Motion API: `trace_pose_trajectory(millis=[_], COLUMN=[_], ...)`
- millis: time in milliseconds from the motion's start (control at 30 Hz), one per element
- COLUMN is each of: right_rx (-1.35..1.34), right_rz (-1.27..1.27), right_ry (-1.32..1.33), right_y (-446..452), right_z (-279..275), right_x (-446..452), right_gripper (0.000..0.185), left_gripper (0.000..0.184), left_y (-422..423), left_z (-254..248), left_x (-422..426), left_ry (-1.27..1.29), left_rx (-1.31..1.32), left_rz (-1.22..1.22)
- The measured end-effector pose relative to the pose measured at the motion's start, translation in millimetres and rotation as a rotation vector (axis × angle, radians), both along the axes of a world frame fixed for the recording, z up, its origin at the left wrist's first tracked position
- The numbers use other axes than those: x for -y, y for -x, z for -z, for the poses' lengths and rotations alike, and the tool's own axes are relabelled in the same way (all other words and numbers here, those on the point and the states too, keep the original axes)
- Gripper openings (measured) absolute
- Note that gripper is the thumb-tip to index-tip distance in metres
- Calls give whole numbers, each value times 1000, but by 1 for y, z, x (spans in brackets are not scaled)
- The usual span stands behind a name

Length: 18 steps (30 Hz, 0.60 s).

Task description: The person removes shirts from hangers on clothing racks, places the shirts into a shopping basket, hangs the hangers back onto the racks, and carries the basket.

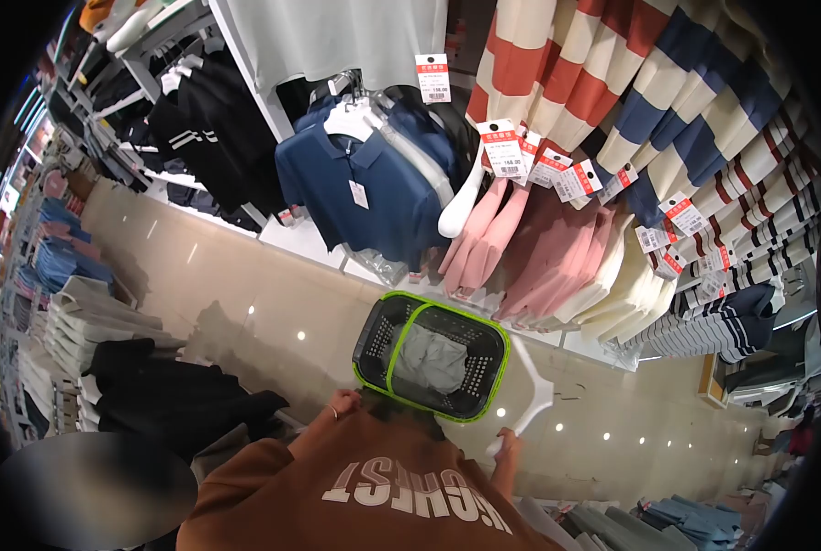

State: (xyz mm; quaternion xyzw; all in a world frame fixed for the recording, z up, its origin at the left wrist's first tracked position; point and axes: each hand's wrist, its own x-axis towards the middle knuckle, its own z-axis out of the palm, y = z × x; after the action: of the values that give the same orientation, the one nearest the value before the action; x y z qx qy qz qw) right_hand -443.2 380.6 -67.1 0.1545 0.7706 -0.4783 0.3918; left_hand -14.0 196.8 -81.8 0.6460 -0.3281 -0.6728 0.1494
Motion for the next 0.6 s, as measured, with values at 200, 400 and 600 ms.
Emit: trace_pose_trajectory(millis=[200, 400, 600], right_rx=[115, 281, 399], right_rz=[5, 169, 352], right_ry=[143, 245, 549], right_y=[-57, -124, -247], right_z=[-8, 9, -19], right_x=[19, 44, 63], right_gripper=[17, 9, 22], left_gripper=[17, 19, 18], left_y=[-35, -106, -173], left_z=[0, 39, -6], left_x=[16, 52, 155], left_ry=[88, 147, -84], left_rx=[101, 113, 85], left_rz=[18, 213, 182])
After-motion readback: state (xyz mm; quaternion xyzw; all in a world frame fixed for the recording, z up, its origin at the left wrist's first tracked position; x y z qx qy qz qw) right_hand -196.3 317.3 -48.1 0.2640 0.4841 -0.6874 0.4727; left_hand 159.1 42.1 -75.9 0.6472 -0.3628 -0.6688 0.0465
